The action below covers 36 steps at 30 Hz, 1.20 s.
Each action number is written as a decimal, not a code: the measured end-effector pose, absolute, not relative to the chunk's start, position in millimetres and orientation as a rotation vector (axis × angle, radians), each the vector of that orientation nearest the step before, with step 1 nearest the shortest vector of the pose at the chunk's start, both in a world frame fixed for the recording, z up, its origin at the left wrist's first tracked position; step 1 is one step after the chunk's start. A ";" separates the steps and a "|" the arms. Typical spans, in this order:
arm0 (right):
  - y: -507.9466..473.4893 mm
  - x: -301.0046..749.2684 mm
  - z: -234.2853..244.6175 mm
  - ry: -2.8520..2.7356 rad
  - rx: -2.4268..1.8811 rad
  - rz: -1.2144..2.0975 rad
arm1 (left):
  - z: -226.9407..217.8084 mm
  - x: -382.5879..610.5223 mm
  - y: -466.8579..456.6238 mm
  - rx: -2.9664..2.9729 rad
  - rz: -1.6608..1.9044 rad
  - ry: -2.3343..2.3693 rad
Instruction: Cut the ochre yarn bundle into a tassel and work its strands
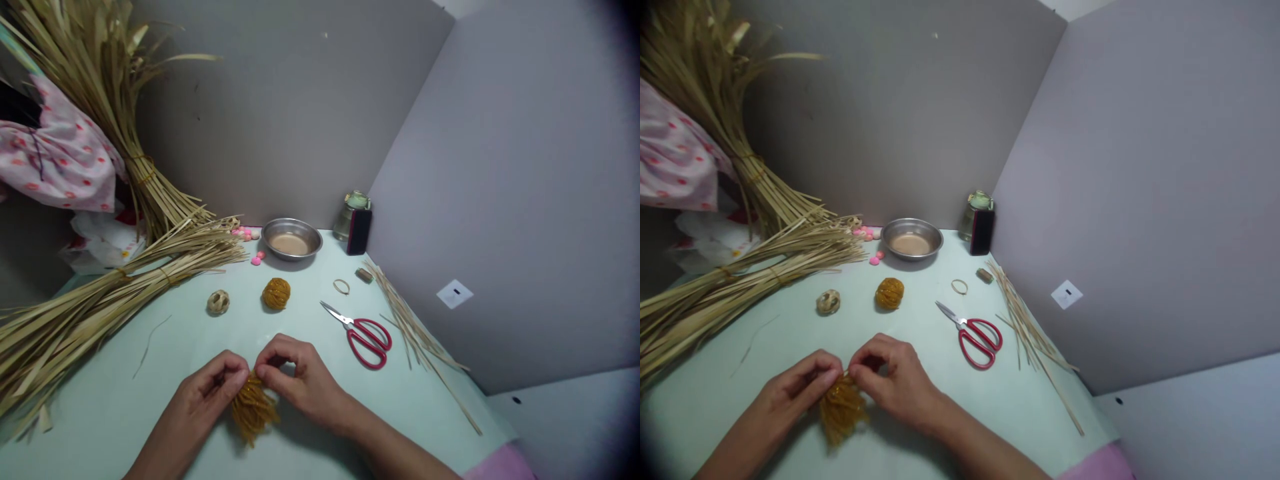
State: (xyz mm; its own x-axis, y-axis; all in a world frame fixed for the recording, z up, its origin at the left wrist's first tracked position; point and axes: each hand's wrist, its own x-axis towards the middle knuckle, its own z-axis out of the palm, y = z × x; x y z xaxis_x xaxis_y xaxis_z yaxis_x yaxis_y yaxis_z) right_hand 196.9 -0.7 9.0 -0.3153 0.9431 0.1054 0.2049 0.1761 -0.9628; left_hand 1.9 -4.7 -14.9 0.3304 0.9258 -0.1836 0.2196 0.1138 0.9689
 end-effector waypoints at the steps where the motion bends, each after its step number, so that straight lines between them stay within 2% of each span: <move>1: -0.8 196.5 8.3 -1.671 -1.098 1.188 | -16.8 2.3 -4.1 1.384 0.710 1.137; 5: -1.2 194.3 4.7 -1.618 -1.081 1.211 | -28.0 5.6 -5.4 1.403 0.629 1.077; 11: -0.1 191.6 2.8 -1.325 -1.050 1.552 | -24.0 7.7 -8.9 1.316 0.669 0.984; 18: 2.0 192.4 1.8 -1.281 -1.062 1.539 | -18.1 4.6 -8.1 1.325 0.683 1.048; 23: -0.1 197.2 4.2 -1.502 -1.082 1.426 | -24.6 6.7 -9.2 1.350 0.652 1.078; 26: -1.9 198.5 3.7 -1.642 -1.087 1.565 | -24.6 7.4 -9.6 1.383 0.661 1.069; 29: -3.0 197.0 1.8 -1.597 -1.074 1.644 | -26.1 7.3 -9.6 1.391 0.677 1.060; 36: -0.6 191.7 1.8 -1.472 -1.123 1.511 | -35.9 7.9 -8.3 1.279 0.810 1.049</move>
